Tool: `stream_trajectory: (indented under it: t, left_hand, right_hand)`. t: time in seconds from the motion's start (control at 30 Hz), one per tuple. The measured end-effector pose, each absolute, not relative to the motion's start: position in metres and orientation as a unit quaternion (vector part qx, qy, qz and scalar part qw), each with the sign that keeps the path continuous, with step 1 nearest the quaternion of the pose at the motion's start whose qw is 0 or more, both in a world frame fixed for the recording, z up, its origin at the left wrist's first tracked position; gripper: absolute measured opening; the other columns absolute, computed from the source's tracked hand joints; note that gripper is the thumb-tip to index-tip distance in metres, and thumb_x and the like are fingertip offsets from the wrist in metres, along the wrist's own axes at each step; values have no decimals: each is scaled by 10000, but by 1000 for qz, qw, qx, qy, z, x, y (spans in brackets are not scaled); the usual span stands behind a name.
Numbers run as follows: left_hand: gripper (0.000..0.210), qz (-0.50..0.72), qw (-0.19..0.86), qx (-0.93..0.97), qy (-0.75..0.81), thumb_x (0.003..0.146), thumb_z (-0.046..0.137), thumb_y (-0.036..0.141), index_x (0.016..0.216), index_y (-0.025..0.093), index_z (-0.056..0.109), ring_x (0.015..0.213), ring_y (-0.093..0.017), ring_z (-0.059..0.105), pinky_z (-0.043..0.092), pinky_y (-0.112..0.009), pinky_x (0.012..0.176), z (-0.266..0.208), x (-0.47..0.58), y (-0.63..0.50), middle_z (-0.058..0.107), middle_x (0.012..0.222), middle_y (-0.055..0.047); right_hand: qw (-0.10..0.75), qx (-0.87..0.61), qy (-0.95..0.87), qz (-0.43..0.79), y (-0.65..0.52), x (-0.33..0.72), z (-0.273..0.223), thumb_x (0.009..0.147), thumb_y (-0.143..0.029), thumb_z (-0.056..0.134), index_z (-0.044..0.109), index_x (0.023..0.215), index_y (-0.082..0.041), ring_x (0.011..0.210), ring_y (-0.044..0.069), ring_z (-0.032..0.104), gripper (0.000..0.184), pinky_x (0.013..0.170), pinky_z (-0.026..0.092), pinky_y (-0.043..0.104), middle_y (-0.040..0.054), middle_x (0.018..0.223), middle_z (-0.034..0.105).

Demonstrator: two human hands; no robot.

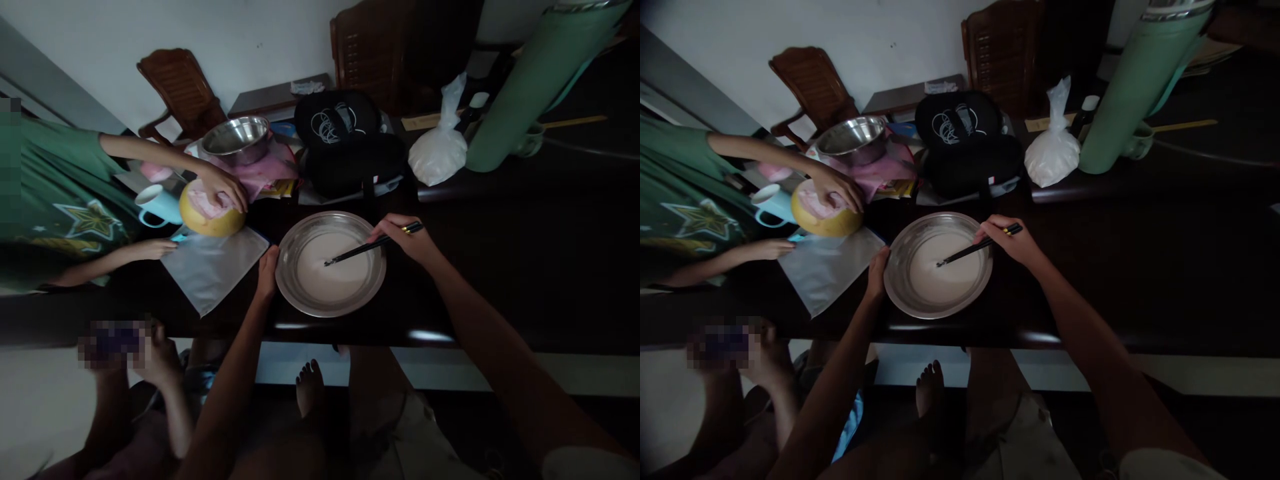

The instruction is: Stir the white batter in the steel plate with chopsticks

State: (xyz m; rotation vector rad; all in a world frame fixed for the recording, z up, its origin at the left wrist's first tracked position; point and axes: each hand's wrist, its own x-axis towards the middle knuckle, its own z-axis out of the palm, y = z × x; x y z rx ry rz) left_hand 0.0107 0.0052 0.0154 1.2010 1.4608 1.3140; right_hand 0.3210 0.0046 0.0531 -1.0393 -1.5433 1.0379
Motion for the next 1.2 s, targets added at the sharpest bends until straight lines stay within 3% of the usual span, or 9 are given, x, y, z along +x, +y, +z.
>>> stream_trajectory:
  t: [0.13, 0.33, 0.53, 0.73, 0.97, 1.2]
  left_hand:
    - [403, 521, 397, 485, 580, 898, 523, 315, 540, 177, 398, 562, -111, 321, 315, -218, 526, 17, 12, 5, 353, 561, 27]
    - [401, 529, 406, 474, 575, 891, 543, 315, 540, 175, 411, 554, -110, 324, 316, -222, 518, 18, 13, 4, 366, 559, 26]
    - [394, 532, 415, 458, 578, 902, 546, 285, 541, 165, 444, 560, -108, 342, 332, -215, 532, 21, 15, 5, 388, 569, 26]
    - [416, 536, 424, 442, 582, 922, 527, 236, 528, 163, 415, 543, -102, 325, 317, -210, 525, 23, 17, 4, 367, 561, 36]
    - [420, 533, 420, 447, 582, 920, 527, 248, 522, 168, 419, 546, -110, 325, 308, -222, 513, 22, 16, 5, 367, 554, 32]
    - [387, 530, 417, 458, 580, 920, 495, 245, 547, 168, 431, 550, -109, 335, 314, -221, 522, 17, 13, 6, 378, 564, 29]
  right_hand:
    - [503, -417, -613, 444, 5, 323, 51, 858, -556, 576, 693, 679, -205, 613, 172, 691, 411, 631, 537, 300, 28, 628, 726]
    - [462, -406, -656, 438, 3, 319, 52, 888, -506, 560, 721, 736, -215, 763, 179, 712, 365, 758, 544, 309, 31, 748, 755]
    - [504, -416, -612, 445, 6, 323, 51, 871, -532, 571, 687, 679, -200, 606, 163, 687, 401, 629, 535, 291, 30, 634, 726]
    - [465, -405, -655, 437, 4, 319, 51, 889, -499, 559, 722, 738, -203, 740, 177, 714, 370, 740, 544, 298, 31, 725, 753]
    - [499, -403, -618, 455, 5, 321, 49, 872, -540, 567, 690, 684, -198, 613, 167, 697, 409, 628, 539, 289, 30, 624, 725]
    - [495, -413, -631, 432, 5, 320, 51, 861, -542, 585, 706, 716, -200, 692, 173, 710, 390, 692, 545, 295, 37, 689, 746]
